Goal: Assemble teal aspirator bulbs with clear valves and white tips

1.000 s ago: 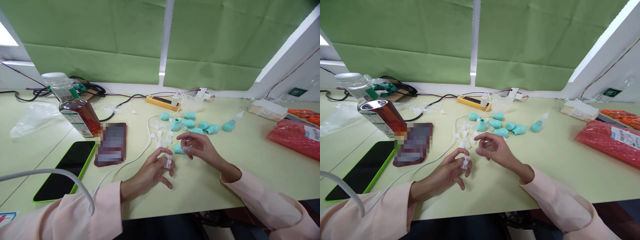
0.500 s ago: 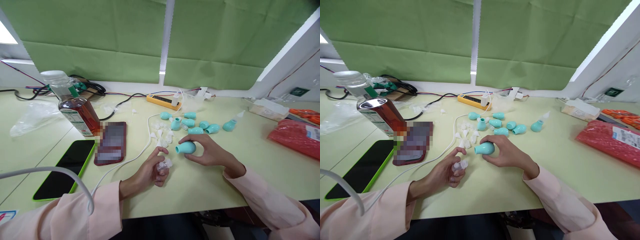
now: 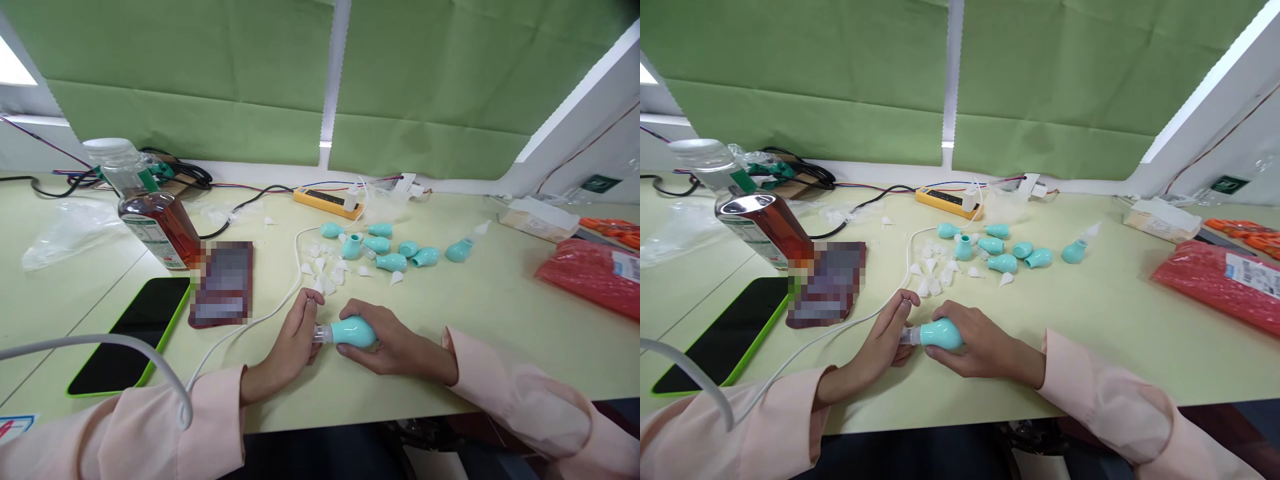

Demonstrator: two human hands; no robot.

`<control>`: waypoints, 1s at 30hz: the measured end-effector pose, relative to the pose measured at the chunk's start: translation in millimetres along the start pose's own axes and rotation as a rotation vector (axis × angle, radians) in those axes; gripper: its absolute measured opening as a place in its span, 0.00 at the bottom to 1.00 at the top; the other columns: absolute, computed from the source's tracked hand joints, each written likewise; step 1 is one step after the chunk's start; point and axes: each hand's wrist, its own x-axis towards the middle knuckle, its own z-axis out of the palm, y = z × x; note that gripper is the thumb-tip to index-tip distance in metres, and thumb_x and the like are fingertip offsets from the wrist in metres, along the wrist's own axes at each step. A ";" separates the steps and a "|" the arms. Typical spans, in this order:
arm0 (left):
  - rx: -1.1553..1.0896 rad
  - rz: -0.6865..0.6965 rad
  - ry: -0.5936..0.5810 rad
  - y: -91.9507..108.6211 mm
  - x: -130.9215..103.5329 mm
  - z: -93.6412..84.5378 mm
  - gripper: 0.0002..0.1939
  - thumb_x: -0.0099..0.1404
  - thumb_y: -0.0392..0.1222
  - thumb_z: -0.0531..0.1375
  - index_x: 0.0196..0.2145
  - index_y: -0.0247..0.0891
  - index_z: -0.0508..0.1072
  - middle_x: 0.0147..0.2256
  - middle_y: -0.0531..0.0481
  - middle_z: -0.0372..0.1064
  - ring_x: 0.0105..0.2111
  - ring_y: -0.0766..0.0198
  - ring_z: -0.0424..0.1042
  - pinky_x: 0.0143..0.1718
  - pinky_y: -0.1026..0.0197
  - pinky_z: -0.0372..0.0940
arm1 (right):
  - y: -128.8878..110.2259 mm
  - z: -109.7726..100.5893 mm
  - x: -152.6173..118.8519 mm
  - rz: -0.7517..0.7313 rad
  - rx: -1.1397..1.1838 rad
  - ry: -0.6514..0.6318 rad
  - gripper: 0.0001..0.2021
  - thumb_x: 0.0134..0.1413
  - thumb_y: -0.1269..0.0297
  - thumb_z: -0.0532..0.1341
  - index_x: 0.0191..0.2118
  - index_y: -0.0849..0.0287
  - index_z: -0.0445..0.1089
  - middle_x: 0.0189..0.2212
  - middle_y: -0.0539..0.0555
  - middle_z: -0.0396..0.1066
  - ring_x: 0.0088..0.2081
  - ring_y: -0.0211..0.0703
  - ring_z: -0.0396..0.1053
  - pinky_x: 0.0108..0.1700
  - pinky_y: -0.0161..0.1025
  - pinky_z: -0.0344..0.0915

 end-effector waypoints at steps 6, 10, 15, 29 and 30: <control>0.191 0.122 0.102 -0.7 -2.3 -2.3 0.03 0.61 0.38 0.43 0.34 0.41 0.54 0.15 0.62 0.44 0.12 0.72 0.45 0.15 0.69 0.44 | 3.7 12.2 1.7 -0.121 -0.156 0.038 0.10 0.52 0.60 0.52 0.40 0.58 0.55 0.32 0.54 0.62 0.30 0.39 0.63 0.26 0.35 0.59; 0.324 0.196 0.160 1.9 -1.7 -2.6 0.05 0.60 0.33 0.43 0.34 0.42 0.52 0.15 0.61 0.44 0.15 0.71 0.46 0.18 0.68 0.44 | 0.3 17.7 2.7 0.028 -0.077 0.073 0.13 0.50 0.59 0.54 0.40 0.57 0.54 0.33 0.54 0.62 0.31 0.40 0.64 0.28 0.36 0.60; 0.438 0.275 0.142 5.5 0.5 -3.9 0.06 0.58 0.31 0.44 0.32 0.41 0.52 0.15 0.61 0.44 0.16 0.70 0.45 0.20 0.66 0.42 | -5.2 16.8 4.1 0.235 0.204 0.055 0.17 0.44 0.57 0.59 0.39 0.56 0.54 0.32 0.50 0.62 0.30 0.38 0.61 0.30 0.35 0.59; 0.797 0.468 -0.027 14.8 -3.9 -10.2 0.06 0.54 0.31 0.48 0.31 0.39 0.58 0.22 0.54 0.56 0.18 0.67 0.51 0.23 0.65 0.46 | -6.3 -1.2 11.7 0.645 0.853 -0.366 0.21 0.41 0.56 0.61 0.40 0.56 0.54 0.14 0.39 0.51 0.11 0.25 0.48 0.10 0.25 0.47; 0.823 0.502 -0.030 16.0 -4.2 -9.9 0.06 0.54 0.31 0.48 0.29 0.39 0.59 0.23 0.53 0.57 0.18 0.67 0.52 0.23 0.64 0.47 | -5.5 -3.1 12.3 0.637 0.873 -0.395 0.21 0.40 0.56 0.61 0.40 0.57 0.55 0.14 0.39 0.51 0.11 0.25 0.49 0.10 0.25 0.48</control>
